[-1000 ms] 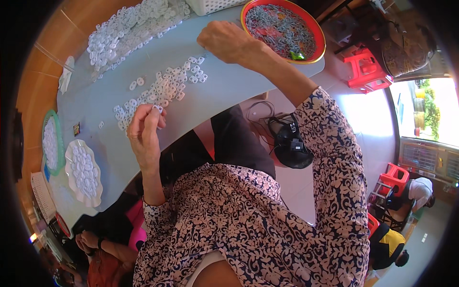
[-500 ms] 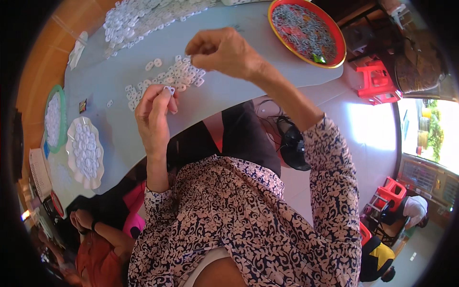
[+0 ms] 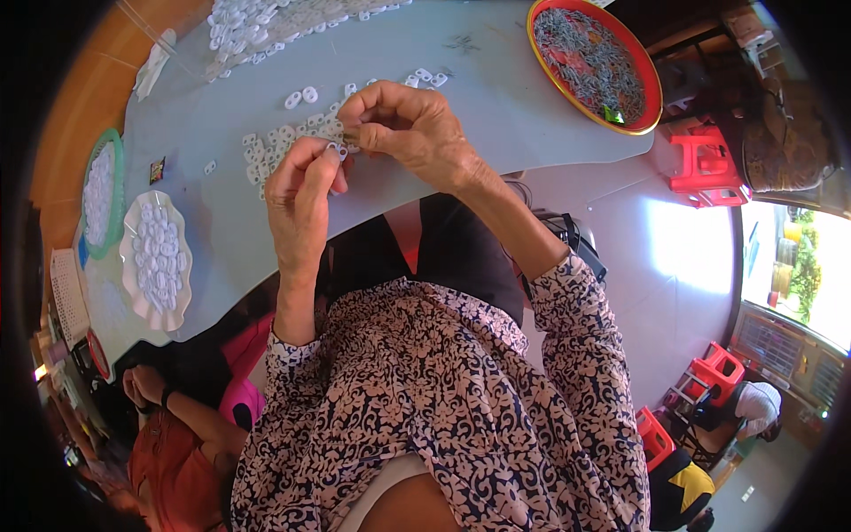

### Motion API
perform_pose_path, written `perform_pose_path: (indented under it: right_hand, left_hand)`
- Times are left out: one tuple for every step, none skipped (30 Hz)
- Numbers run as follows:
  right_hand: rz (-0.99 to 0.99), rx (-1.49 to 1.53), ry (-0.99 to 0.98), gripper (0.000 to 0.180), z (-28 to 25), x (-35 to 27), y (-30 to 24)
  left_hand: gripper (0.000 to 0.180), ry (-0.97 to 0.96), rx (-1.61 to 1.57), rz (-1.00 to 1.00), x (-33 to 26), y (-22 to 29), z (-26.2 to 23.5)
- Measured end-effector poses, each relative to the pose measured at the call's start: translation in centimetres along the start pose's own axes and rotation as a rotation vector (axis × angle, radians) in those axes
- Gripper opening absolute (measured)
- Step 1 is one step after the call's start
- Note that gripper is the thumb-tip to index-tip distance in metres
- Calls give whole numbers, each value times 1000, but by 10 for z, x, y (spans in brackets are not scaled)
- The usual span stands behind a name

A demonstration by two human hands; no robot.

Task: Manually assembling small white plastic components at a table.

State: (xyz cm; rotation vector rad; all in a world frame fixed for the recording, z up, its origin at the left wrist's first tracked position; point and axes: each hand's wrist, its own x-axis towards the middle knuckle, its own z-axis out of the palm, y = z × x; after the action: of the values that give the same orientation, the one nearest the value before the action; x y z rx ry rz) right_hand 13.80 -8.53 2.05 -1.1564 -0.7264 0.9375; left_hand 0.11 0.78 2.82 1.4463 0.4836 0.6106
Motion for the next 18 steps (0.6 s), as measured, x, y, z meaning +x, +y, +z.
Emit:
perform_pose_path:
  right_hand:
    - [-27,28,-2,15,1,0,0]
    - [-27,27,-1,15,2,0,0]
    - [-26,30,17,16,3,-1,-1]
    - [-26,33,35,17,4,-1,-2]
    - [-26,33,38,17,5,-2,-1]
    - [-30,20,57,15,8,-2,-1]
    - [-34,7,76,13,9,-2,-1]
    - [-33,8,75,13,10,-2,-1]
    - [-27,17,85,13,10,-3,-2]
    - [-20,25,95,13,9,-3,-2]
    - [-19,26,95,13,9,-2,-2]
    - [-31,35,98,13,8,-2,0]
    - [-43,43,101,13,8,-2,0]
    - [-42,44,102,13,8,-2,0]
    - [-45,38,102,13,8,-1,0]
    - [-49,32,101,13,8,-1,1]
    - [-48,33,101,13,8,0,3]
    - [-57,40,100,14,8,-1,3]
  left_hand:
    - [10,-1,-1,0,0,0,0]
    - [10,0,1,12,0,0,1]
    - [10,-2,2,24,1,-1,1]
    - [10,-4,1,23,1,-2,2]
    - [10,-6,15,20,2,-5,2]
    - [10,-5,32,18,2,-5,2]
    - [10,-4,34,17,2,-5,2]
    - [9,1,32,26,2,-5,3]
    - [9,6,29,34,2,-5,4]
    - [9,6,29,33,3,-4,4]
    - [9,13,43,34,3,-4,5]
    - [10,21,58,36,3,-4,6]
    - [10,20,58,35,4,-4,6]
    - [10,20,49,43,4,-3,7]
    - [11,21,40,51,4,-3,6]
    - [11,21,41,50,4,-4,6]
    - [11,18,54,45,4,-4,5]
    - [11,14,65,40,4,-5,6]
